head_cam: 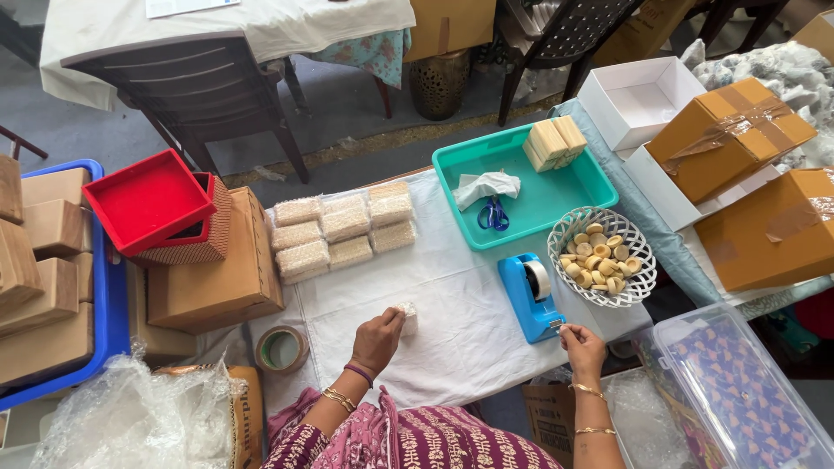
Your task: The person wraps rectangular wooden blocks in bubble wrap using a tape dispenser to secure the packaging. They handle the blocks individually, folding the wrap around them and applying tape to seal the edges before placing the finished items on a stack.
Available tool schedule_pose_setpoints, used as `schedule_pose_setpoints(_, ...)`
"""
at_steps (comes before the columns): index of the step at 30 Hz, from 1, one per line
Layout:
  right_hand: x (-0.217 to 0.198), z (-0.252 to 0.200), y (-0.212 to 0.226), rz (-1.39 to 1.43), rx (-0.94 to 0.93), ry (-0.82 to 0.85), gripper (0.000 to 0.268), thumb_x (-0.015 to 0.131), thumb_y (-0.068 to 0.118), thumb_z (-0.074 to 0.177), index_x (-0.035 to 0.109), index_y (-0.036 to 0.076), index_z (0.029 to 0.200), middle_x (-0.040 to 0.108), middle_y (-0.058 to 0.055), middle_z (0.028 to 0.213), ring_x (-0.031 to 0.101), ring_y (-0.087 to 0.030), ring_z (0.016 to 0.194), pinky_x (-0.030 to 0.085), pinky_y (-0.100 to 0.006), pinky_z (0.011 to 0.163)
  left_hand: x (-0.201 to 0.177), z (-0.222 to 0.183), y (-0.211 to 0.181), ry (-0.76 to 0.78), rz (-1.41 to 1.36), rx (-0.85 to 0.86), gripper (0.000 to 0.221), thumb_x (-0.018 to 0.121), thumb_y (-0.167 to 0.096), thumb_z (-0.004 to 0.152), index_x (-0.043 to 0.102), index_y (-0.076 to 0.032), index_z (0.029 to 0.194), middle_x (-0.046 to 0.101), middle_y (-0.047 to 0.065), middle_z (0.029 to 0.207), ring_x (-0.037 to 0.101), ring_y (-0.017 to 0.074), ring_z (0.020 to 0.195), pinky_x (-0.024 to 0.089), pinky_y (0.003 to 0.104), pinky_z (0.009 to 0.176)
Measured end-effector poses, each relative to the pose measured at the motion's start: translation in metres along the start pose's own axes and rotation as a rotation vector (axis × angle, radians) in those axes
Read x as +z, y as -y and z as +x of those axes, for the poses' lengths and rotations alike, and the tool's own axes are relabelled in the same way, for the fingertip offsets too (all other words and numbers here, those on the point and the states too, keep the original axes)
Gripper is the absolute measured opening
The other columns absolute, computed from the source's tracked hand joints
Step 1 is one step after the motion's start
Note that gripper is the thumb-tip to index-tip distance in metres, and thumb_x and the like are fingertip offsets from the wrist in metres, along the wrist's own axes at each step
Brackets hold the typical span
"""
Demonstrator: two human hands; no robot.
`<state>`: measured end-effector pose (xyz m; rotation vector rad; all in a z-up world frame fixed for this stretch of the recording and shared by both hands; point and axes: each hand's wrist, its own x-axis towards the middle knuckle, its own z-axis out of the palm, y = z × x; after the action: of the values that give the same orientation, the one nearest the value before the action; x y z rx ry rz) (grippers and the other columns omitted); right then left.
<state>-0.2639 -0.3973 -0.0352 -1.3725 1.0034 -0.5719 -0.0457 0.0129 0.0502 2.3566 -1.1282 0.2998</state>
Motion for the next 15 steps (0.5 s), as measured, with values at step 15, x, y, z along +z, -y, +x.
schedule_pose_setpoints(15,-0.055,0.003,-0.06,-0.998,-0.245,-0.201,0.018,0.08,0.027,0.083,0.082,0.011,0.092,0.077,-0.012,0.083,0.073,-0.03,0.08,0.057,-0.042,0.075,-0.005,0.003,-0.004,-0.014,-0.053,-0.036,0.012,0.066,-0.012,0.093,0.07,-0.006,0.103,0.068,0.003,0.101,0.069,0.0218,0.07,0.057,0.036,0.059)
